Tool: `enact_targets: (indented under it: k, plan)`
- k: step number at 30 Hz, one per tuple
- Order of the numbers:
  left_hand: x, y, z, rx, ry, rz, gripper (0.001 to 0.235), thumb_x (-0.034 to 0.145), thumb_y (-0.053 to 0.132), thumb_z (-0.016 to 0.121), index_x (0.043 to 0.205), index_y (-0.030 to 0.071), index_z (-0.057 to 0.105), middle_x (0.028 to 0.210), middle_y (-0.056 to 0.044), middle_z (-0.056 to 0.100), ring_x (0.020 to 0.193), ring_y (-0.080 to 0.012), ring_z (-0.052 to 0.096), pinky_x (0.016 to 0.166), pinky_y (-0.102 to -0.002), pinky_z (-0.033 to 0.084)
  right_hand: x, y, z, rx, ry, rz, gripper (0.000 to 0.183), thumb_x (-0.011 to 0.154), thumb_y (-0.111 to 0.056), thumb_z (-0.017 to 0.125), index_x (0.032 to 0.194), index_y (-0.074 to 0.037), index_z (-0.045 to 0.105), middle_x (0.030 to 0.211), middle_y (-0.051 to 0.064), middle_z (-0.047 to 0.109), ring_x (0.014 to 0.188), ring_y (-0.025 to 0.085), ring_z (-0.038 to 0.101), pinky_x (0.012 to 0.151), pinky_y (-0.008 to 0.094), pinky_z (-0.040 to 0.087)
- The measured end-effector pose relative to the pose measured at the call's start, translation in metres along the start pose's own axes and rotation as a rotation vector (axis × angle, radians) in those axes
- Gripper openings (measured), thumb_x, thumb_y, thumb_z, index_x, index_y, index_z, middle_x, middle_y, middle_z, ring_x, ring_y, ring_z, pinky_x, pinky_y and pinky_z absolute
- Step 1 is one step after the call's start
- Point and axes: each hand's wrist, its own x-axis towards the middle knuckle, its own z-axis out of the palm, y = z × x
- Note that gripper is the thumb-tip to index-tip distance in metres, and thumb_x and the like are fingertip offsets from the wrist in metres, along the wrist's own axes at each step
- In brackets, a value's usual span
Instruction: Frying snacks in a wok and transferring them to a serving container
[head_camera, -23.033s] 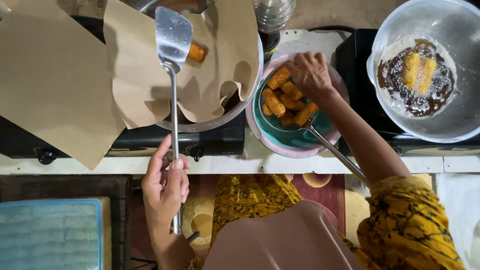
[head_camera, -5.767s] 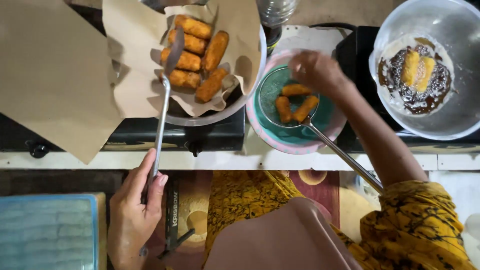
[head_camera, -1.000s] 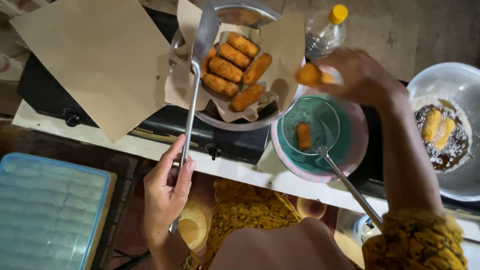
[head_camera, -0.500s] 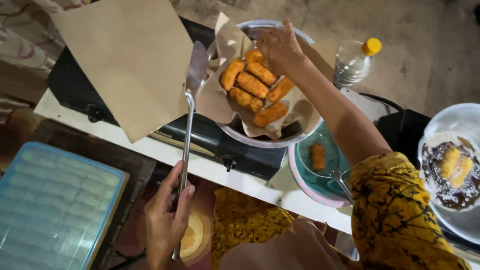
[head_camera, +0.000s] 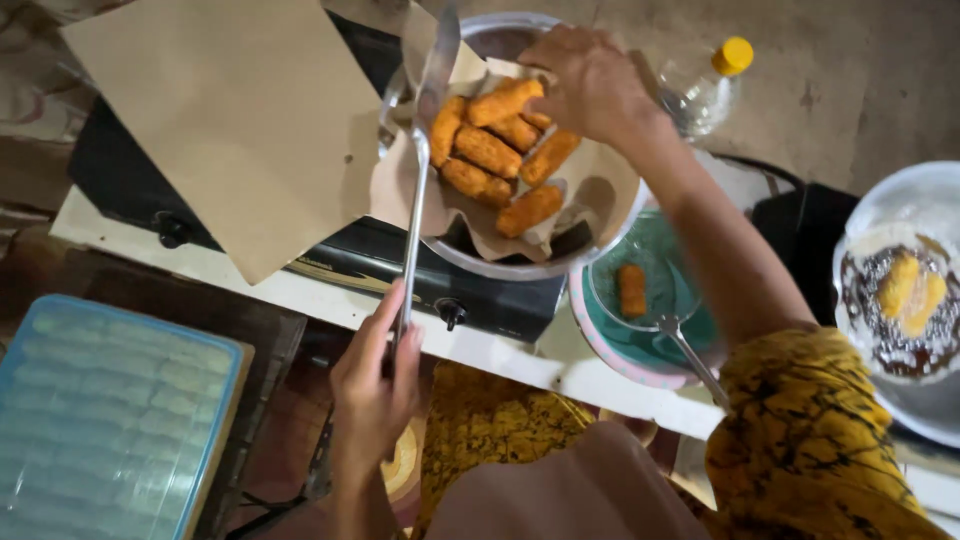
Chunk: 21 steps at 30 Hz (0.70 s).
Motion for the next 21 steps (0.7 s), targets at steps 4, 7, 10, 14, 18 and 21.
enact_targets:
  k: [4, 7, 10, 14, 18, 21]
  plan:
    - [0.007, -0.01, 0.01, 0.064, -0.183, -0.093, 0.046, 0.107, 0.016, 0.053, 0.151, 0.002, 0.048, 0.105, -0.012, 0.069, 0.088, -0.0235, 0.068, 0.077, -0.037, 0.054, -0.061, -0.008, -0.059, 0.142, 0.21, -0.062, 0.018, 0.098, -0.002, 0.074, 0.115, -0.002, 0.079, 0.111, 0.019, 0.074, 0.093, 0.035, 0.07, 0.076, 0.046, 0.055]
    - [0.007, -0.001, 0.008, 0.057, -0.178, -0.049, 0.049, 0.106, 0.01, 0.055, 0.151, -0.003, 0.041, 0.146, -0.029, 0.057, 0.13, -0.0366, 0.065, 0.1, -0.036, 0.063, -0.12, -0.001, -0.066, 0.222, 0.262, -0.049, 0.022, 0.116, -0.014, 0.071, 0.103, 0.003, 0.078, 0.104, 0.015, 0.079, 0.096, 0.032, 0.072, 0.088, 0.046, 0.054]
    - [0.013, 0.002, 0.013, 0.172, -0.175, -0.026, 0.044, 0.105, 0.009, 0.061, 0.146, -0.006, 0.051, 0.131, -0.025, 0.069, 0.109, -0.0329, 0.073, 0.094, -0.039, 0.06, -0.181, 0.008, -0.054, 0.286, 0.184, 0.207, 0.012, 0.105, -0.007, 0.085, 0.1, 0.001, 0.078, 0.103, 0.014, 0.077, 0.094, 0.03, 0.07, 0.086, 0.041, 0.052]
    - [0.01, 0.003, 0.024, 0.103, -0.138, -0.102, 0.04, 0.105, 0.008, 0.061, 0.143, -0.003, 0.057, 0.131, -0.018, 0.07, 0.099, -0.023, 0.072, 0.088, -0.034, 0.057, -0.274, 0.041, 0.048, -1.001, -0.218, -0.06, 0.028, 0.113, -0.033, 0.036, 0.101, -0.018, 0.057, 0.079, 0.005, 0.058, 0.057, 0.017, 0.054, 0.045, 0.032, 0.041]
    - [0.006, 0.006, 0.029, 0.023, -0.132, -0.153, 0.042, 0.105, 0.009, 0.061, 0.145, 0.0, 0.055, 0.123, -0.014, 0.072, 0.089, -0.0175, 0.071, 0.084, -0.031, 0.058, -0.266, -0.002, 0.079, -0.016, -0.933, 0.903, 0.088, 0.086, -0.086, 0.053, 0.122, -0.008, 0.072, 0.123, 0.017, 0.073, 0.116, 0.037, 0.069, 0.087, 0.051, 0.057]
    - [0.002, 0.003, 0.028, 0.052, -0.152, -0.089, 0.042, 0.104, 0.01, 0.061, 0.145, 0.001, 0.055, 0.125, -0.015, 0.073, 0.095, -0.0188, 0.074, 0.091, -0.032, 0.059, -0.27, -0.013, 0.105, 0.058, -1.023, 1.009, 0.089, 0.08, -0.083, 0.06, 0.128, -0.009, 0.071, 0.132, 0.014, 0.069, 0.123, 0.034, 0.066, 0.092, 0.043, 0.054]
